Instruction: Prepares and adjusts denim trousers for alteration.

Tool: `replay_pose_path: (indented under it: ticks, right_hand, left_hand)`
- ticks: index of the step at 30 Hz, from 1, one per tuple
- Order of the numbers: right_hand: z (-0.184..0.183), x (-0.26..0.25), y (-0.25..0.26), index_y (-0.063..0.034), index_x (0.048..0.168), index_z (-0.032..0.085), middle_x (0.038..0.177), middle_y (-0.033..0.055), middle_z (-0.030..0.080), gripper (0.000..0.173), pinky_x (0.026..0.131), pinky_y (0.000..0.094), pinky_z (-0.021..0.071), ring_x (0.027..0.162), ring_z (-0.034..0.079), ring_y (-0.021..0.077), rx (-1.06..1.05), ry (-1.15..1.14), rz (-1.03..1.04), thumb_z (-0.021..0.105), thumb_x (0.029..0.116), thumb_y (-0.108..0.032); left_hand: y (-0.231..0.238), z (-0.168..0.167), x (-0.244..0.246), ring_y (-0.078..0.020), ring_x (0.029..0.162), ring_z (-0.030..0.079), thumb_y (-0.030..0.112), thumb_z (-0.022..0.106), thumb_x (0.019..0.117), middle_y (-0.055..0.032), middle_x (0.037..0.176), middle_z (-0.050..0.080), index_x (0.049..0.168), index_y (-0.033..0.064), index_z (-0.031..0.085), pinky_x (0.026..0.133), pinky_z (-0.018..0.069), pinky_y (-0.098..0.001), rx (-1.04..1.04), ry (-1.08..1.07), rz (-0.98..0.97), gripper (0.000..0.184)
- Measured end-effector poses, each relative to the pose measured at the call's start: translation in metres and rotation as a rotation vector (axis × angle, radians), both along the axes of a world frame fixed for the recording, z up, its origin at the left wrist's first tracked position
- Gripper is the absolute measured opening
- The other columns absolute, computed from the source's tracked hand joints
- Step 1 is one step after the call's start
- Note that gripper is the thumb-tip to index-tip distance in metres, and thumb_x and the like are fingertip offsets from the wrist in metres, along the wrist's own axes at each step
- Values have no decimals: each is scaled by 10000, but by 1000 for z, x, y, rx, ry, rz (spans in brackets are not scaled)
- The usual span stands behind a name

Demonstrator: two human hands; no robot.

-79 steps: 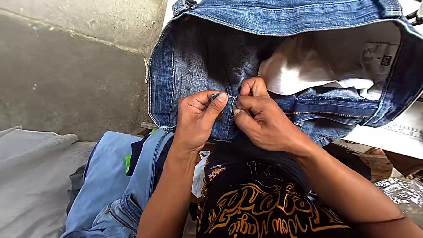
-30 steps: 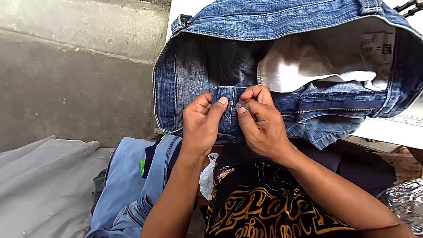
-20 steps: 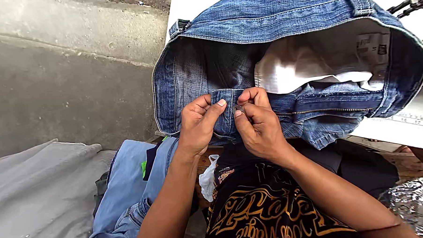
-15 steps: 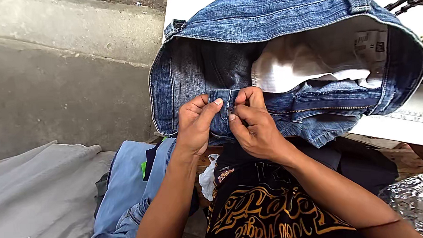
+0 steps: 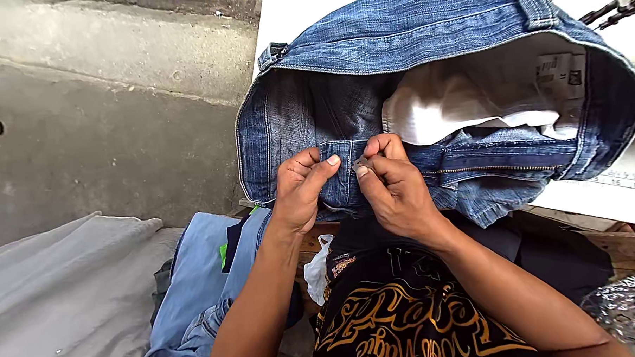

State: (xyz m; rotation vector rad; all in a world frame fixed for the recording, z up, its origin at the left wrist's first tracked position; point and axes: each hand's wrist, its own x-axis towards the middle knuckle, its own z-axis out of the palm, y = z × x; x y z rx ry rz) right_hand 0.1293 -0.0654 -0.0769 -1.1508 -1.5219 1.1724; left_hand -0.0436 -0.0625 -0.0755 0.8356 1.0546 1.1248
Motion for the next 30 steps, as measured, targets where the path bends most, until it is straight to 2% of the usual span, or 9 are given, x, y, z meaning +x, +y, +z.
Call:
replay_pose_path:
  ticks: [8,11,14,15,18,22,27,30]
  right_hand:
    - [1,0,1,-98,649,532,1034,53,471,310,647,108,389,879,483,32,18,-52,60,540,959,-95]
    - [-1,3,3,-110,645,504,1038,54,462,313,701,127,389,930,471,58,44,-75,123,550,954,-99]
    - [-4,6,3,-111,621,528,1057,64,467,311,800,183,396,1010,466,108,91,-102,193,566,929,-94]
    - [-4,7,3,-109,619,534,1051,61,467,313,795,176,397,1006,467,103,86,-93,199,568,929,-92]
    - [-3,8,3,-91,636,552,1005,43,487,306,687,115,402,909,490,43,46,-3,108,551,943,-78]
    - [2,4,3,-88,650,557,1002,39,484,319,655,104,397,881,490,28,-3,6,33,525,967,-83]
    - [3,4,3,-103,630,528,1005,45,473,342,658,116,385,901,482,43,-20,-15,70,535,972,-102]
    - [-1,8,6,-107,622,510,1014,51,460,332,722,134,377,952,463,73,50,-51,152,543,952,-86]
  left_hand:
    - [1,-1,0,-64,707,698,61,600,983,-5,790,719,899,105,715,675,606,-245,20,13,-4,149]
    - [0,-1,3,-59,701,694,66,606,977,0,787,721,878,117,721,676,605,-245,7,7,31,160]
    - [0,-1,3,-63,714,701,75,617,978,-6,799,730,885,113,735,684,608,-249,-2,-17,43,155]
    - [0,-2,2,-62,718,700,80,617,980,-4,801,727,881,116,729,689,607,-248,5,-24,34,154]
    - [1,-3,0,-58,715,698,89,622,981,6,796,723,884,125,728,688,606,-244,24,-34,-2,149]
    - [1,-4,-2,-52,709,696,87,621,976,10,788,720,876,133,721,676,604,-238,32,-33,-27,148]
    - [2,-4,-3,-51,707,694,74,615,973,10,787,721,891,126,731,678,603,-240,44,-28,-42,151]
    - [2,-1,0,-51,684,688,54,606,963,7,765,718,859,121,735,661,600,-237,13,-21,-8,179]
